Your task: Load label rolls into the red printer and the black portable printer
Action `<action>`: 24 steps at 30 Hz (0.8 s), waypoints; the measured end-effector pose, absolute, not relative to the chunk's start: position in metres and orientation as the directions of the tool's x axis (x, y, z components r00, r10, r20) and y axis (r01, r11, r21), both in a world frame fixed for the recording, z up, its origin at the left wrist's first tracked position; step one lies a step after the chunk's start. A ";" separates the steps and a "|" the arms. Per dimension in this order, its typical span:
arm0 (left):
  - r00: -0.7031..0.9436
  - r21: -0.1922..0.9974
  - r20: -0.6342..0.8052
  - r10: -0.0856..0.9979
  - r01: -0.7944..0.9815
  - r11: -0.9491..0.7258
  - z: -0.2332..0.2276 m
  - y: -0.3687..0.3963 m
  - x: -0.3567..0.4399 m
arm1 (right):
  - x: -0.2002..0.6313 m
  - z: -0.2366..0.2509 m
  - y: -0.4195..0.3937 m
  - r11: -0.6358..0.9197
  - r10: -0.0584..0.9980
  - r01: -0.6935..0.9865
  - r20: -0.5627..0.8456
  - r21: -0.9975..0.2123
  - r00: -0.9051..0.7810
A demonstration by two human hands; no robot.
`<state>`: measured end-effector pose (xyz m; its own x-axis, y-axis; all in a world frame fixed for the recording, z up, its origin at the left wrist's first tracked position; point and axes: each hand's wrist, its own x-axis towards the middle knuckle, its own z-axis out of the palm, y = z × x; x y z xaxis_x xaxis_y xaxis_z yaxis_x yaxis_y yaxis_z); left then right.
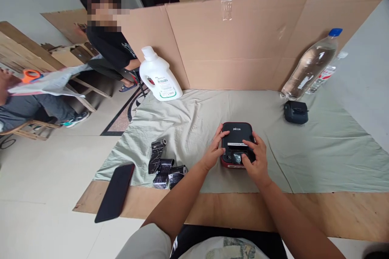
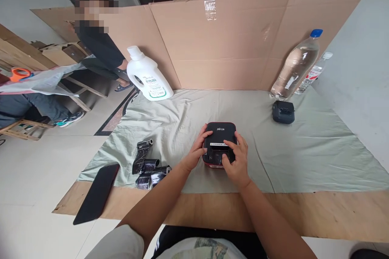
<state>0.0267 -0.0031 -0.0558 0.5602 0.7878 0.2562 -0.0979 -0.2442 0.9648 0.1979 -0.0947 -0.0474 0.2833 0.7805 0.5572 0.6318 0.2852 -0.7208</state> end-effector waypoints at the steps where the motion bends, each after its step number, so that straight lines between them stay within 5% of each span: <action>1: 0.551 0.966 0.257 0.794 -0.113 -0.234 -0.058 -0.004 0.028 | 0.197 -0.049 -0.097 0.287 0.787 0.623 0.550 -0.728 0.279; 24: 0.510 0.991 0.128 0.851 -0.036 -0.127 -0.047 -0.007 0.035 | 0.195 -0.056 -0.101 0.315 0.791 0.514 0.520 -0.798 0.322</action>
<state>0.0354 -0.0074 -0.0468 0.5095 0.8510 0.1276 -0.0364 -0.1268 0.9913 0.1949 -0.1010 -0.0560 0.3218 0.7913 0.5199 0.5142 0.3150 -0.7977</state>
